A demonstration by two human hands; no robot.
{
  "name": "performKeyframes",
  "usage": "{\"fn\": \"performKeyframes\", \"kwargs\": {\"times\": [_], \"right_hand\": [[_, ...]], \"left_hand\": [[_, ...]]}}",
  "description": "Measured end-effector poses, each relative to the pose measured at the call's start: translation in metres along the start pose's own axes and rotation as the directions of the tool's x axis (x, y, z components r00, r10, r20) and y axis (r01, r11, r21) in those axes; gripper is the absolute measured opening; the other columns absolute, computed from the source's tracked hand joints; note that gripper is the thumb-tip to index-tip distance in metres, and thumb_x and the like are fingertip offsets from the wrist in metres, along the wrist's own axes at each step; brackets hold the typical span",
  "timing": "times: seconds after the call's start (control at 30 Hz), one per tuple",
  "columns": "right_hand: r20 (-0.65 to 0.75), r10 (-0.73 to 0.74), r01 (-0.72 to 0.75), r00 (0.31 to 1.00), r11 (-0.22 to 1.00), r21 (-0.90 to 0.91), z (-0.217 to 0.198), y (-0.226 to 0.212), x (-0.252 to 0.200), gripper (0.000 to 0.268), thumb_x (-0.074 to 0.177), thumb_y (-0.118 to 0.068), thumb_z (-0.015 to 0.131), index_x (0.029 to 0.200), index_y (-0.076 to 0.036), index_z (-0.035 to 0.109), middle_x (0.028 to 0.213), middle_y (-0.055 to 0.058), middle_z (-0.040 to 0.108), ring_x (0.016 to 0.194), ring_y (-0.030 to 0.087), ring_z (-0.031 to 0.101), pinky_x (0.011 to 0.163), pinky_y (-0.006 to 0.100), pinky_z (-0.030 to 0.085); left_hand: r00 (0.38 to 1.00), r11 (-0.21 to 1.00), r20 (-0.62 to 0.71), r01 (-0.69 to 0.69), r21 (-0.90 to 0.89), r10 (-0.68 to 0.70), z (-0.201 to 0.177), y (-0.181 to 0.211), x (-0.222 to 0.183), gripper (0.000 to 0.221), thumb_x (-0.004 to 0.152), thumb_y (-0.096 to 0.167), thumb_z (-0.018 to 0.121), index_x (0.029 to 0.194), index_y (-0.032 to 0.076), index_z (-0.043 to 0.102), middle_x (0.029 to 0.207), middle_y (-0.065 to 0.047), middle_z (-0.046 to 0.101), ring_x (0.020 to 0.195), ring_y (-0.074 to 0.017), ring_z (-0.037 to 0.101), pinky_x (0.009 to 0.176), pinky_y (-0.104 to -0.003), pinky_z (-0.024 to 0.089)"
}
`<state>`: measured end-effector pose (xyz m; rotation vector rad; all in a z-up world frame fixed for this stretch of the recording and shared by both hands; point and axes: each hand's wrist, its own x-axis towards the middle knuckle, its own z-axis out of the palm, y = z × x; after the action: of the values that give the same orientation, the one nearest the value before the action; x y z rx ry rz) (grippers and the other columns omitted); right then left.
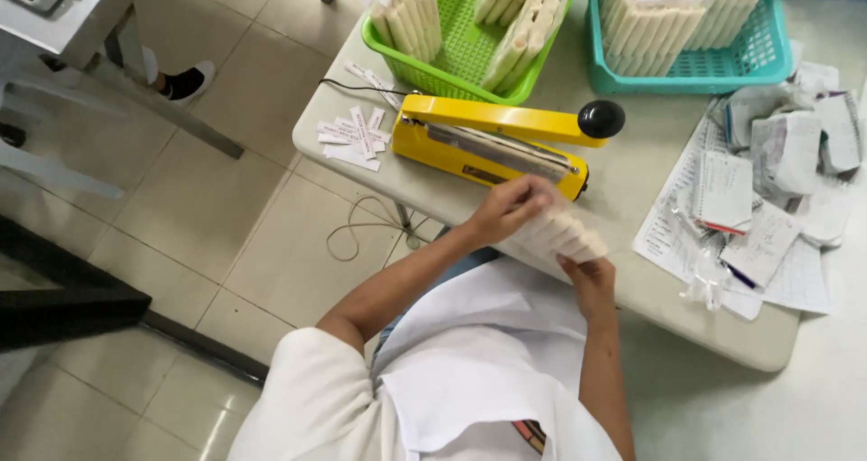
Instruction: The person seals bags containing food sticks using a heat sealer, places labels into smaller bags of snacks, and organizes the sealed packages into plastic baskets.
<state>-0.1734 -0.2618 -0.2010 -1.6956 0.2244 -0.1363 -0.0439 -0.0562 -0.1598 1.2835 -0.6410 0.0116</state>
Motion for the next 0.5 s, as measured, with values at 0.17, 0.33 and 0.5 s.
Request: {"fn": "performKeyframes", "kwargs": {"times": [0.17, 0.33, 0.5], "right_hand": [[-0.015, 0.022, -0.021, 1.0, 0.999, 0.034, 0.002, 0.017, 0.004, 0.031, 0.093, -0.008, 0.078, 0.123, -0.005, 0.074, 0.114, 0.016, 0.075, 0.11, 0.021, 0.063, 0.096, 0.045, 0.05], [0.021, 0.094, -0.094, 0.995, 0.995, -0.034, 0.007, -0.029, -0.001, 0.065, 0.083, -0.006, 0.082, 0.143, -0.003, 0.059, 0.136, 0.02, 0.064, 0.129, 0.033, 0.055, 0.11, 0.055, 0.042], [0.01, 0.07, -0.069, 0.997, 0.991, -0.112, 0.011, -0.059, 0.002, 0.06, 0.089, -0.003, 0.075, 0.145, 0.001, 0.056, 0.138, 0.025, 0.061, 0.132, 0.039, 0.05, 0.112, 0.06, 0.038]], "left_hand": [[0.93, 0.988, 0.353, 0.133, -0.078, -0.098, -0.029, -0.032, -0.021, 0.093, 0.074, 0.033, 0.095, 0.152, 0.01, 0.049, 0.15, -0.018, 0.053, 0.139, -0.0312, 0.049, 0.116, -0.05, 0.042], [0.86, 0.94, 0.409, 0.341, -0.018, -0.304, -0.017, -0.054, -0.024, 0.041, 0.082, 0.012, 0.089, 0.12, 0.007, 0.074, 0.113, -0.013, 0.075, 0.117, -0.0245, 0.066, 0.104, -0.044, 0.051], [0.89, 0.951, 0.348, 0.308, 0.02, -0.296, -0.014, -0.051, -0.023, 0.04, 0.081, 0.012, 0.089, 0.119, 0.009, 0.075, 0.109, -0.011, 0.077, 0.112, -0.0233, 0.069, 0.101, -0.039, 0.055]]}}
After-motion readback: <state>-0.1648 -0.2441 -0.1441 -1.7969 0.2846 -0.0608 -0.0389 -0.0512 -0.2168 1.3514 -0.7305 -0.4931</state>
